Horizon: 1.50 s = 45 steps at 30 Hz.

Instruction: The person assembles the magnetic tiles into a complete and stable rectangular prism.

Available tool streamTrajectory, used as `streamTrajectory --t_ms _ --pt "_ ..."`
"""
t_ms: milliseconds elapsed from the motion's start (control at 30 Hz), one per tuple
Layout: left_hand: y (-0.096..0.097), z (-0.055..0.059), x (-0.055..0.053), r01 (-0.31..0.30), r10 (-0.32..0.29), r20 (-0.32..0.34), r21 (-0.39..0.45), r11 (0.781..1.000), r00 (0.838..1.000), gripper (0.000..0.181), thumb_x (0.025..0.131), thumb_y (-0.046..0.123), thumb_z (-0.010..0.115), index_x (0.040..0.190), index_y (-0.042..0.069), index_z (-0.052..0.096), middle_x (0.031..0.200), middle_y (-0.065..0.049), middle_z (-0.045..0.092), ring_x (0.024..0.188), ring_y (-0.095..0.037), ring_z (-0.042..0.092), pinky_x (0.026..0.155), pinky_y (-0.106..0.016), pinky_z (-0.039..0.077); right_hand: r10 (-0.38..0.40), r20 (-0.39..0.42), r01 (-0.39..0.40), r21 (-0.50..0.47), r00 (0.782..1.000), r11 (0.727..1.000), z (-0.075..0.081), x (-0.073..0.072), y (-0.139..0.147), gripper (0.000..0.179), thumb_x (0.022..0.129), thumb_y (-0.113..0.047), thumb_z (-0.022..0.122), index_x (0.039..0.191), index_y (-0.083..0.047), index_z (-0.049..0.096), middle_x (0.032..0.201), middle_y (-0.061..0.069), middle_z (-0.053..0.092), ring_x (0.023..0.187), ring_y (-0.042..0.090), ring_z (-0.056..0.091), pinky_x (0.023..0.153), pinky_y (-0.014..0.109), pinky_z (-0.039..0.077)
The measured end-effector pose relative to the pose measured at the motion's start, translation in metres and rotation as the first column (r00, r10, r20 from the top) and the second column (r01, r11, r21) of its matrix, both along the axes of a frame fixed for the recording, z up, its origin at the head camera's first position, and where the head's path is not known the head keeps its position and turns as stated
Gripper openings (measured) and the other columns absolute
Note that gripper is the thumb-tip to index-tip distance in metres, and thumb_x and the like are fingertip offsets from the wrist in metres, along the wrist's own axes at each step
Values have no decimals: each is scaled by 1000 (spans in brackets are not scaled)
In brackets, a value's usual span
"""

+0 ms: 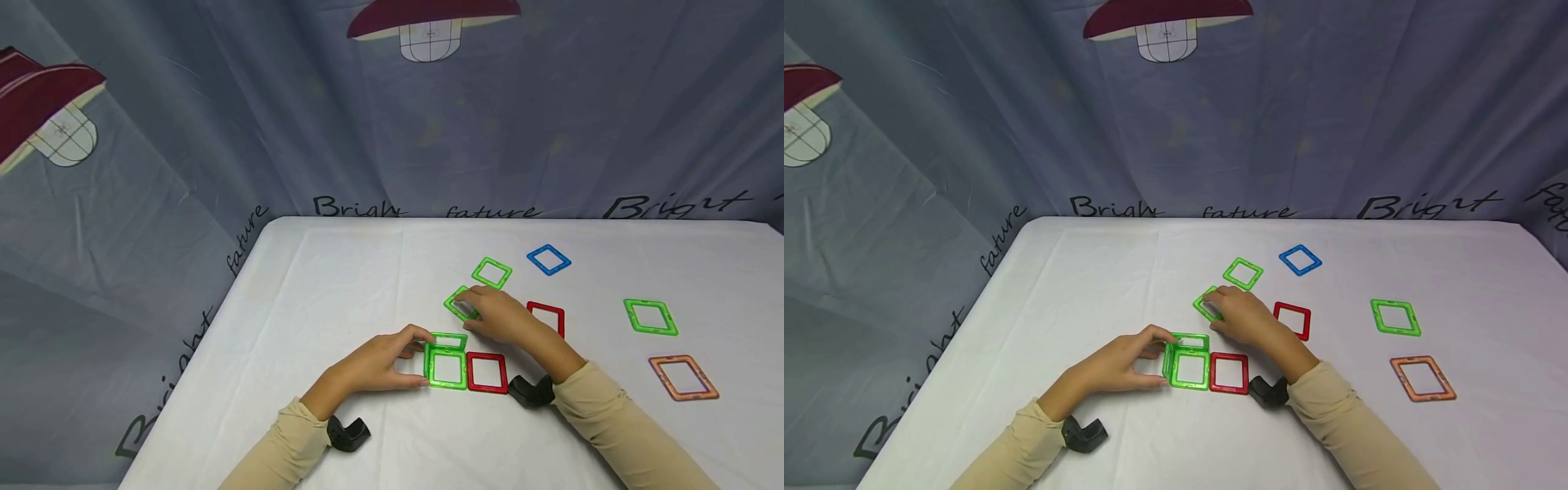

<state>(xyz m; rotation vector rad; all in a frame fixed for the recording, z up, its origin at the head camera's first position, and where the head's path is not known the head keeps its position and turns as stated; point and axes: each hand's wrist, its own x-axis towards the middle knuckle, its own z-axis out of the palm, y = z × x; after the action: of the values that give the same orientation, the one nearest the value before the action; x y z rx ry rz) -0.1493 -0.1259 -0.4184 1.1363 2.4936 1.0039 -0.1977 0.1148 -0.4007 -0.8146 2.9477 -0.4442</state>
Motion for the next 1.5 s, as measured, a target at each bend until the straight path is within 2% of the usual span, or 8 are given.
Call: streamTrajectory --t_ms 267,433,533,800,900,1000,1267,1500 --pt "0 1 1 -17 18 18 -13 1000 1000 57 79 30 71 125 24 38 126 5 53 102 -5 60 87 -15 46 13 2 -13 73 1000 997 1 2 -3 38 76 -22 74 109 -7 64 114 12 61 110 30 55 91 46 46" --pt "-1 1 2 -30 30 8 -25 999 1000 57 79 32 71 125 25 38 125 6 54 101 -5 60 86 -16 46 10 3 -10 108 1000 994 2 2 -5 28 75 -22 74 97 -6 65 103 9 62 94 22 58 84 41 50" --pt "-1 0 2 -33 33 1 -31 999 999 57 79 33 71 125 26 38 125 7 54 100 -4 60 86 -17 47 2 0 -2 119 1000 993 2 2 -5 22 76 -20 74 93 -7 65 102 8 62 90 20 57 82 40 50" --pt "0 1 2 -39 40 17 -29 999 999 57 79 34 71 124 27 38 126 8 54 100 -4 60 87 -17 46 28 -60 -19 149 998 989 6 4 -3 13 73 -18 72 81 -11 63 87 4 62 88 22 53 83 43 46" --pt "-1 1 2 -37 37 23 -26 999 999 56 79 34 70 124 27 38 126 8 54 101 -4 60 87 -17 46 29 -69 -21 118 997 993 10 5 0 10 72 -15 70 78 -12 63 85 3 63 85 21 51 79 40 46" --pt "-1 1 1 -37 38 33 -25 999 999 56 79 34 70 124 28 37 127 7 53 101 -4 60 87 -17 46 27 -41 -25 52 999 998 14 4 4 11 72 -9 68 81 -12 62 80 0 62 76 17 49 71 34 46" --pt "0 2 2 -47 48 38 -36 998 998 55 79 34 70 124 28 38 126 6 54 100 -5 60 87 -18 47 23 89 -15 -89 996 996 26 3 15 34 75 0 59 108 -7 61 86 6 66 77 16 57 67 33 49" --pt "1 1 2 -41 42 44 -25 999 998 56 79 34 70 124 27 38 127 6 53 100 -5 61 87 -17 46 50 134 -28 -163 990 986 36 10 28 27 79 0 59 105 -7 64 86 4 67 77 14 58 65 30 48"
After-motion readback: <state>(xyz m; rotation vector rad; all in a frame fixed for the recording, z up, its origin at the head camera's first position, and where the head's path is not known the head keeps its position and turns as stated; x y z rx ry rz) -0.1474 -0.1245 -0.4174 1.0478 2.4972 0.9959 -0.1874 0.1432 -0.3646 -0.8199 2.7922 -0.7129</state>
